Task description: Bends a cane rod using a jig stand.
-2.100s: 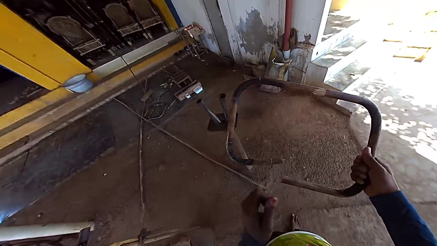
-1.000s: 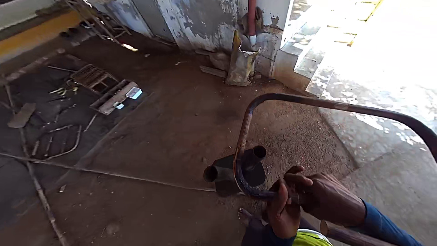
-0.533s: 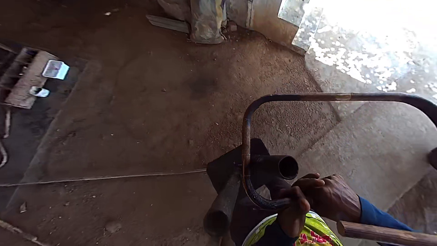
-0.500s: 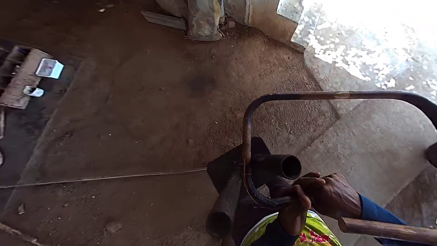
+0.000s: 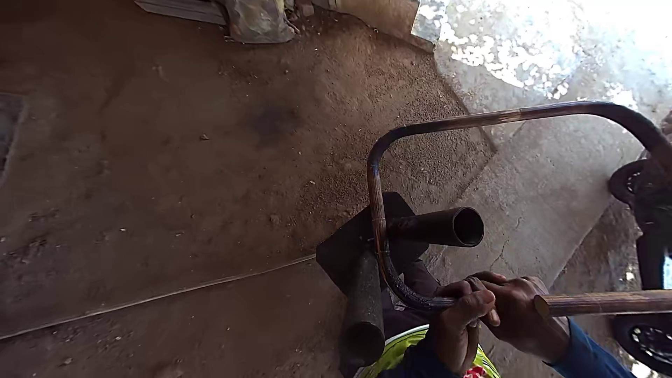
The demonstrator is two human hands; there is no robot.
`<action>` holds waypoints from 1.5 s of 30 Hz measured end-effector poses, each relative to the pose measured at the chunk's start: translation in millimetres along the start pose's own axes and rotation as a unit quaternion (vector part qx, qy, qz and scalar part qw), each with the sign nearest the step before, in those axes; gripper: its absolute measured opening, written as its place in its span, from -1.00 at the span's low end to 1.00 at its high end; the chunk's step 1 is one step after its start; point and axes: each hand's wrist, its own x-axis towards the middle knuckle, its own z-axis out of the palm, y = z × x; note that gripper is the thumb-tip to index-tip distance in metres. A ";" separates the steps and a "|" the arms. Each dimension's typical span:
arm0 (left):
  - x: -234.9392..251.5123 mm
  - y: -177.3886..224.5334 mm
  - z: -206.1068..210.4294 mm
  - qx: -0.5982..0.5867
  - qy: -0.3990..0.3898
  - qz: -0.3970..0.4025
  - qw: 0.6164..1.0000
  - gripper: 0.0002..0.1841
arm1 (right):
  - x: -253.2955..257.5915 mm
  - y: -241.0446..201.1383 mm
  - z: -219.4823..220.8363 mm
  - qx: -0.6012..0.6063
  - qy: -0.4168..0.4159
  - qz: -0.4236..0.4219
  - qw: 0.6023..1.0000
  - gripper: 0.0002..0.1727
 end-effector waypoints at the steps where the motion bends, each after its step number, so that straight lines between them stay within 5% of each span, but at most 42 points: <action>1: -0.8 -0.8 -0.9 -0.001 -0.009 0.006 1.000 -0.81 | -1.2 0.9 0.6 0.004 -0.001 -0.004 1.000 -0.69; 12: 32.4 -33.1 -19.7 0.013 -0.032 0.120 0.992 -0.82 | 33.8 50.9 6.8 -0.010 -0.032 -0.119 0.992 -0.68; 23: 18.5 -27.9 -21.4 -0.025 -0.042 0.085 0.995 -0.82 | 17.6 37.8 11.9 -0.010 -0.019 -0.087 0.996 -0.73; 27: 38.9 -18.0 -6.6 0.112 -0.086 0.156 0.978 -0.75 | 39.6 52.6 2.3 0.028 0.043 -0.141 0.989 -0.62; 31: 64.9 -1.1 50.3 0.333 -0.050 0.279 0.899 -0.70 | 68.6 57.7 -21.1 0.122 0.033 -0.118 0.985 -0.67; 34: 81.8 -6.8 73.1 0.389 0.012 0.317 0.865 -0.70 | 79.9 57.6 -27.6 0.325 -0.078 0.013 0.943 -0.49; 38: 98.4 6.9 90.3 0.380 0.018 0.320 0.868 -0.63 | 53.7 93.8 -3.0 0.516 -0.171 0.035 0.839 -0.35; 40: 106.0 17.9 104.9 0.349 0.027 0.321 0.880 -0.59 | 25.8 119.0 -2.5 0.456 -0.093 -0.031 0.885 -0.50; 42: 107.3 19.3 118.3 0.325 0.033 0.317 0.890 -0.55 | 12.6 140.5 -19.6 0.394 0.104 -0.091 0.909 -0.67; 44: 105.7 15.0 131.6 0.322 0.031 0.304 0.896 -0.51 | 21.9 159.3 -43.3 0.330 0.217 -0.105 0.913 -0.50; 45: 106.8 11.1 139.0 0.322 0.033 0.304 0.896 -0.49 | 29.8 166.3 -51.4 0.303 0.205 -0.107 0.925 -0.34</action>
